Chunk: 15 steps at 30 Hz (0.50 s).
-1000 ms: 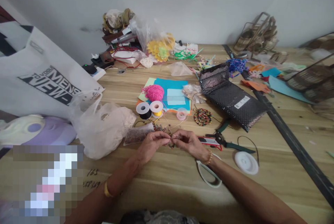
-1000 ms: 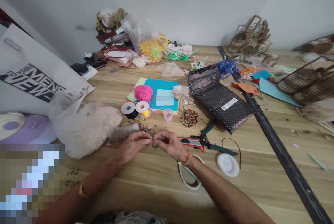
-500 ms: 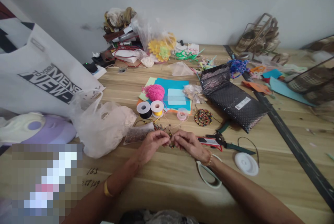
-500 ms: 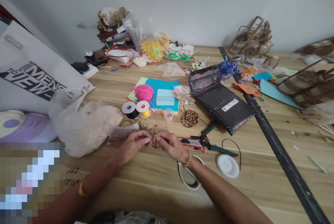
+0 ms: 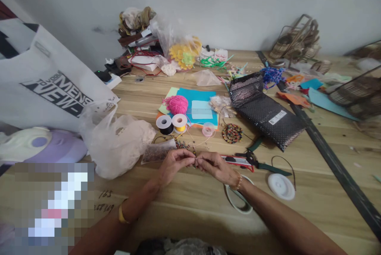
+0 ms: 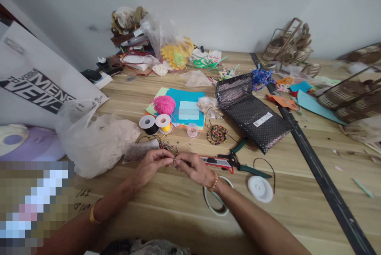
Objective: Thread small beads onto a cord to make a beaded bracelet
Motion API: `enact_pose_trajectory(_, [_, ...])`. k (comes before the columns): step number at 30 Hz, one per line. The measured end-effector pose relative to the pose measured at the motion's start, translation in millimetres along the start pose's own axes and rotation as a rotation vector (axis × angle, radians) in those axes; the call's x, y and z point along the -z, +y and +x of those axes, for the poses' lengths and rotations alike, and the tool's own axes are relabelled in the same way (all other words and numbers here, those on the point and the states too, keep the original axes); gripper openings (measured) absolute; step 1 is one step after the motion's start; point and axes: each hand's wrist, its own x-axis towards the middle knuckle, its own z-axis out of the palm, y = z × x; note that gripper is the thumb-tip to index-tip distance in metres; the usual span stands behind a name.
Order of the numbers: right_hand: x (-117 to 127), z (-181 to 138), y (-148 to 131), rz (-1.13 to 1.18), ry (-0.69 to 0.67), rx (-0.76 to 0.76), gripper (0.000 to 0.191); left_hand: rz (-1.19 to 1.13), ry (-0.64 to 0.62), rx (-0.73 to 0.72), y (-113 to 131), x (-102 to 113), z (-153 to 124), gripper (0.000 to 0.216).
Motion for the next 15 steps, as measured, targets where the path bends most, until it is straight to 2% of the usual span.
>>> enact_pose_trajectory(7, [-1,1,-2,-0.050,0.019,-0.011,0.041,0.049,-0.008,-0.029,5,-1,-1,0.016])
enact_pose_trajectory(15, [-8,0,9,-0.019,0.151,-0.003,0.025,0.100,0.042,-0.014,8,-2,-1,0.018])
